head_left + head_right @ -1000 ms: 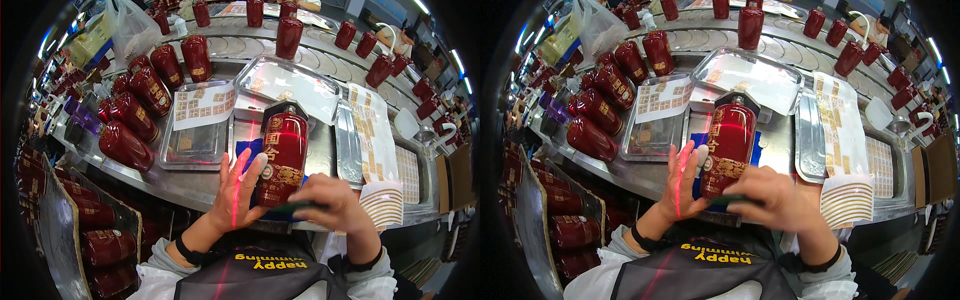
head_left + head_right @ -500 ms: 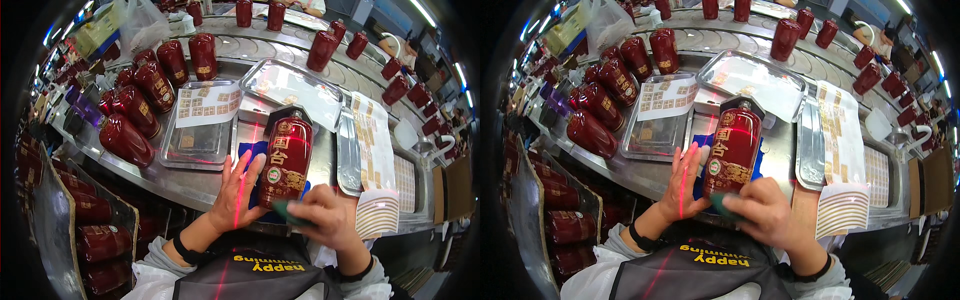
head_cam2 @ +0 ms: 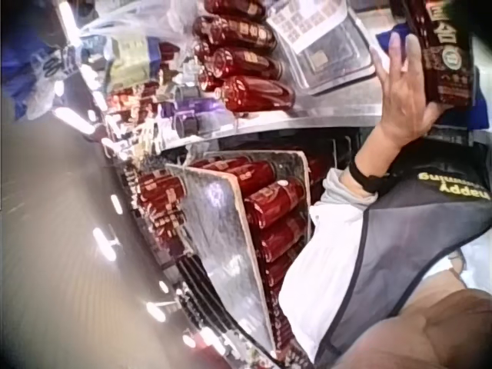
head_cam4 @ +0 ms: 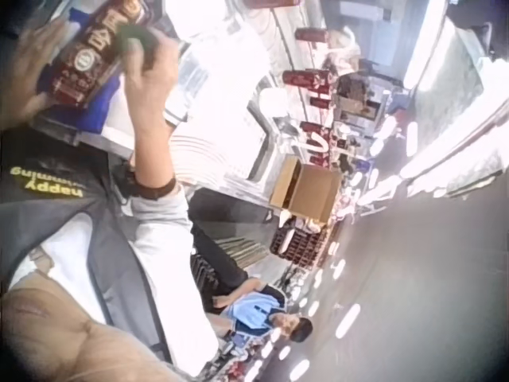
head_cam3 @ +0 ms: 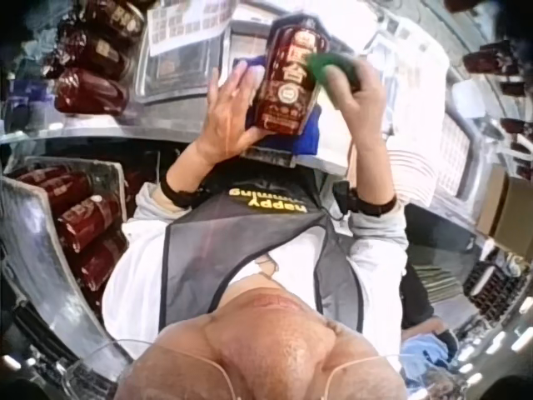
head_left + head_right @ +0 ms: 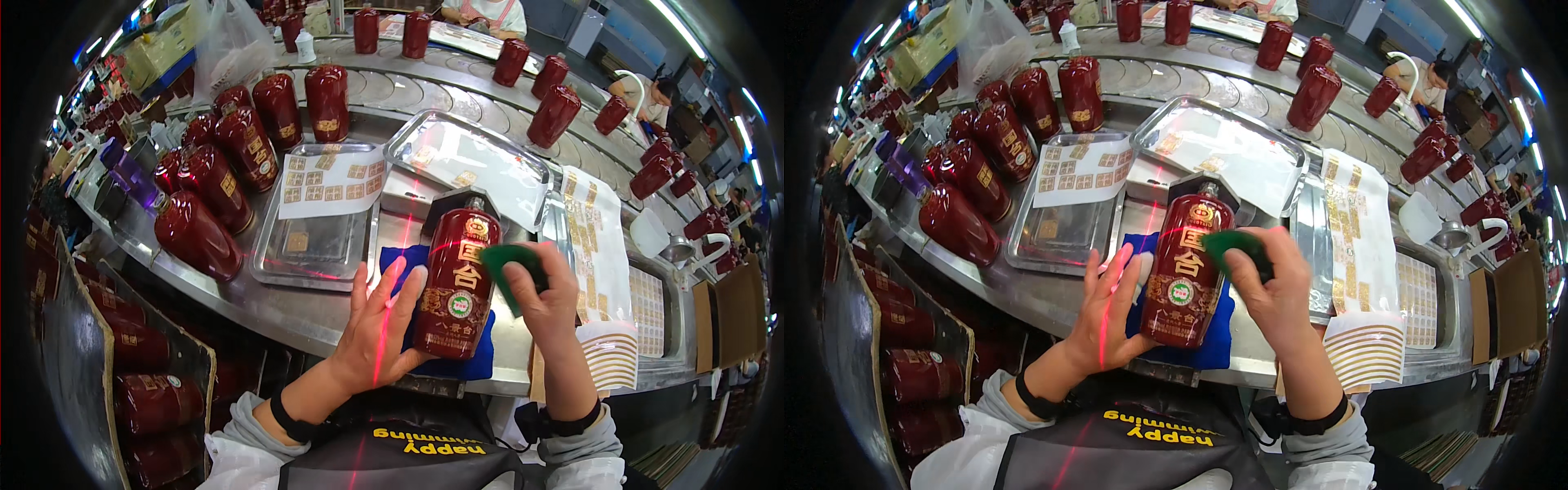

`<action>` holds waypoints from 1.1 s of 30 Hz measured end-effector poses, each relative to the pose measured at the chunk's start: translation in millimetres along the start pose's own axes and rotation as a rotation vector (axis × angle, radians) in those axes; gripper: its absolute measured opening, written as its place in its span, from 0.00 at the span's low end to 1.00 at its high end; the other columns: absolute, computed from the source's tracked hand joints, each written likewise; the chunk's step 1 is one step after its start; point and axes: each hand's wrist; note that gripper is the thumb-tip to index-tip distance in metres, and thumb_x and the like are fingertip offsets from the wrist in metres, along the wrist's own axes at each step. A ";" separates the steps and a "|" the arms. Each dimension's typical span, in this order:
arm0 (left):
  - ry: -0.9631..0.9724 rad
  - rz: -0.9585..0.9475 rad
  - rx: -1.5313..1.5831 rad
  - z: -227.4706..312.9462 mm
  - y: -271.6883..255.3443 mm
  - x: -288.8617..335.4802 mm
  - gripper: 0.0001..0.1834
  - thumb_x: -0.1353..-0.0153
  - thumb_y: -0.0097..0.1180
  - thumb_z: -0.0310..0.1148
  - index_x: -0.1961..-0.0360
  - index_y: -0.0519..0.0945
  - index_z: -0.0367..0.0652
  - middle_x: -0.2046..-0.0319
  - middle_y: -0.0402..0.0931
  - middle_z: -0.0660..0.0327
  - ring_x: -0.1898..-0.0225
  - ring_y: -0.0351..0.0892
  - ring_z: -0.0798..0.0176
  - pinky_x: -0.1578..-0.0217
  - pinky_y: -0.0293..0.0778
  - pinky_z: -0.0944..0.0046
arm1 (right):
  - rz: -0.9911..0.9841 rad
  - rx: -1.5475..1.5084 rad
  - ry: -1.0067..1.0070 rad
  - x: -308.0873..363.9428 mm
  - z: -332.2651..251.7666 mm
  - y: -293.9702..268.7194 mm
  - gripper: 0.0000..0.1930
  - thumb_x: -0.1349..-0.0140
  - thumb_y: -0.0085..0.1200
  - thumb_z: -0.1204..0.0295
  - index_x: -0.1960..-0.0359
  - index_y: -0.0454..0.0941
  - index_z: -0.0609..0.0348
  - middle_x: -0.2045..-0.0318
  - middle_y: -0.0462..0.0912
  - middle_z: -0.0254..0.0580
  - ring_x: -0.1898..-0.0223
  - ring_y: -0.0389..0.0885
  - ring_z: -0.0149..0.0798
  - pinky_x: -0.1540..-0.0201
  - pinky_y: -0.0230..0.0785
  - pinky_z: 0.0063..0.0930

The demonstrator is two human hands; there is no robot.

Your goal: Applying decorative and branding labels to red liquor bottles on a factory assembly line.

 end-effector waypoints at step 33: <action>-0.146 -0.017 0.071 -2.4 18.1 2.1 0.60 0.53 0.67 0.60 0.30 0.53 0.32 0.35 0.59 0.42 0.30 0.51 0.39 0.35 0.38 0.28 | -0.239 0.232 -0.331 18.5 -9.1 -2.6 0.17 0.57 0.67 0.79 0.61 0.82 0.56 0.71 0.78 0.40 0.69 0.77 0.42 0.64 0.70 0.34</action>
Point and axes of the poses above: each hand's wrist, its own x-axis away from the middle knuckle, its own y-axis out of the palm, z = x × y
